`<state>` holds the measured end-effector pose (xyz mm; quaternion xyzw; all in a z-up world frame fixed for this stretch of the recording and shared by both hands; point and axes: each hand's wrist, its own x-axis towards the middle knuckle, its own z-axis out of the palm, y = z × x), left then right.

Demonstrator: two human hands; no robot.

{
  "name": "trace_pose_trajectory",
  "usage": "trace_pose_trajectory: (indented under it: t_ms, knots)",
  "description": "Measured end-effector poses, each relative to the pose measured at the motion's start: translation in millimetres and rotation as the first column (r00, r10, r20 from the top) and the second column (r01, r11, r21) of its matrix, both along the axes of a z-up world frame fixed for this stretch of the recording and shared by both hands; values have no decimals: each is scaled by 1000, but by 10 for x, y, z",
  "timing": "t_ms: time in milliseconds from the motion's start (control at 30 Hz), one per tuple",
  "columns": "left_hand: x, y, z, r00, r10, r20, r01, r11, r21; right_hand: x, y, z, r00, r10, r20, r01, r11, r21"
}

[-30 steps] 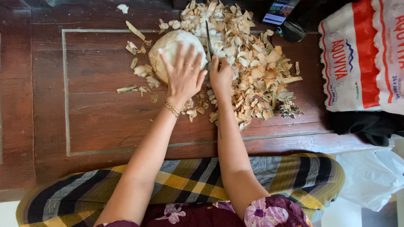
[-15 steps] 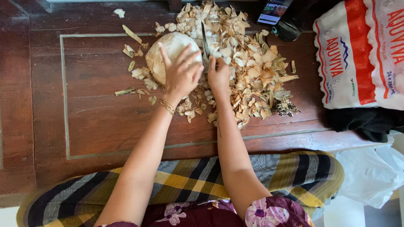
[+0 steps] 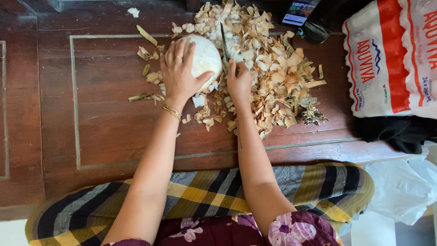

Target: The person sits on the floor and uses a knife to peel the husk off a coconut. They hold the coconut with one hand and scrape away the outer layer with the other, accumulating husk pieces on the floor.

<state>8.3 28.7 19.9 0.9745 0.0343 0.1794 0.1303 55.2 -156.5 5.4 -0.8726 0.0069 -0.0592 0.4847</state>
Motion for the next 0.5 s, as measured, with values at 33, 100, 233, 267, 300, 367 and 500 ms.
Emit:
trace_pose_trajectory:
  t_ms: [33,100,233,267,300,367,500]
  knots:
    - [-46,-43,-36,996,71,45,-71,997,-16,-16,21,-18,1000,-11,26,12,999,-48]
    - [-105,-196,-83,968,209,136,-203,978,-55,-35,58,-53,996,-34,84,46,989,-140]
    - [-74,-347,-62,908,418,-17,-418,908,-36,-23,33,-126,1000,-2,-14,1,996,-90]
    - [-26,-395,-57,911,413,-11,-413,910,-40,-26,12,-129,999,13,40,-9,995,-95]
    - [8,-413,-52,914,405,-2,-405,913,-44,-27,-1,-112,995,27,96,-18,995,-99]
    - [-2,-423,-45,909,415,45,-413,909,-49,-82,-34,-16,996,68,63,-67,997,-23]
    - [-73,-285,37,946,323,-40,-324,925,-199,-284,11,307,986,153,-58,-156,987,-38]
